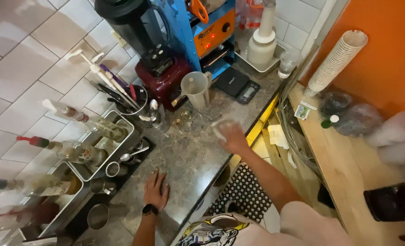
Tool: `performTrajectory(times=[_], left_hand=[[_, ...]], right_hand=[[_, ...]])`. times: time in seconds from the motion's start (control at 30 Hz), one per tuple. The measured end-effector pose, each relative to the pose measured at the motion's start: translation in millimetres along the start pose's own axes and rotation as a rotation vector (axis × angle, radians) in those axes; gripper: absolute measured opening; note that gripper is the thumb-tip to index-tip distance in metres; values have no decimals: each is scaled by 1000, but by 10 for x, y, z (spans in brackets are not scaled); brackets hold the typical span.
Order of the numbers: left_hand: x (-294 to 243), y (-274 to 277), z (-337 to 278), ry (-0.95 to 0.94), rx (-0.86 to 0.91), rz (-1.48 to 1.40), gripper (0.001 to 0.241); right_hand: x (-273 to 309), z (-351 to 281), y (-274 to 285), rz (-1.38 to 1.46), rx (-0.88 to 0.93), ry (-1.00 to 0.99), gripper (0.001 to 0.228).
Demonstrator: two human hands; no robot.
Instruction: Wipe down a coffee shop service counter and clean a metal shaker.
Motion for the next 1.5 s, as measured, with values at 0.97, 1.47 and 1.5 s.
performTrajectory(times=[0.97,1.47,1.5], left_hand=[[75,-25,6,20,1,-20,56],[201,-154,10,31,83,19,54],[190,-154,-2,32,87,16,54]], right_hand=[[86,251,-650,-471,34,84,73],[-465,106,-1059,-483,-500,210,65],[-450,164,-1012,-485,-496,207,65]])
Point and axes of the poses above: each hand's wrist, its own z-axis towards the middle knuckle, its own y-axis out of the back of the hand, x = y × z, the point moved 4 cm from there along z, towards the middle knuckle, and after that the axes turned 10 degrees about y, right-handed, at the moved point
